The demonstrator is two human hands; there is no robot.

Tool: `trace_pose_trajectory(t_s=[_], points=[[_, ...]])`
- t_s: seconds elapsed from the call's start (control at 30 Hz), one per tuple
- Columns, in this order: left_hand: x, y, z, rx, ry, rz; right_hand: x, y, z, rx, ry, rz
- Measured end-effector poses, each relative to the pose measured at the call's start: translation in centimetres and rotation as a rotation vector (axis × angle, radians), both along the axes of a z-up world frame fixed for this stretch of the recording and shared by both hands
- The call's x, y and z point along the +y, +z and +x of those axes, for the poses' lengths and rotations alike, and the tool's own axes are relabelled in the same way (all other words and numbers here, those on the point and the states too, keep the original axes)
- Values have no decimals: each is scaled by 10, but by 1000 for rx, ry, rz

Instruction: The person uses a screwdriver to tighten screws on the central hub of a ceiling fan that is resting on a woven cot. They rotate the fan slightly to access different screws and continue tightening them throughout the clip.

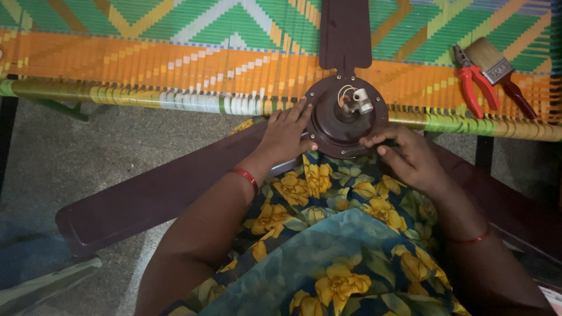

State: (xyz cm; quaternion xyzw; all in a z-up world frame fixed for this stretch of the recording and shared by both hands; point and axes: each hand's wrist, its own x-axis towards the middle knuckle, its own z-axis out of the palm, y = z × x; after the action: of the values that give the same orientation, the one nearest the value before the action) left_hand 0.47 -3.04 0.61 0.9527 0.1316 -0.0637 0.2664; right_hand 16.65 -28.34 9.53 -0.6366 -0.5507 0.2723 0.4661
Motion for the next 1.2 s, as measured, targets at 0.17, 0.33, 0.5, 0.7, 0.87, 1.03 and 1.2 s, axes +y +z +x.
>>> trace_pose_trajectory(t_s=[0.17, 0.33, 0.5, 0.7, 0.87, 1.03, 1.2], points=[[-1, 1, 0, 14, 7, 1, 9, -5, -4, 145, 76, 34], [-1, 0, 3, 28, 5, 12, 18, 9, -6, 55, 172, -98], [-1, -6, 1, -46, 17, 11, 35, 26, -8, -17, 248, -219], [0, -6, 1, -33, 19, -3, 43, 34, -25, -353, 30, -509], [-1, -4, 2, -14, 21, -10, 42, 28, -37, -400, -193, -363], [-1, -2, 1, -2, 22, 2, 40, 20, -46, -471, -255, -332], [-2, -2, 1, -9, 25, 7, 36, 17, -49, -538, -243, -165]])
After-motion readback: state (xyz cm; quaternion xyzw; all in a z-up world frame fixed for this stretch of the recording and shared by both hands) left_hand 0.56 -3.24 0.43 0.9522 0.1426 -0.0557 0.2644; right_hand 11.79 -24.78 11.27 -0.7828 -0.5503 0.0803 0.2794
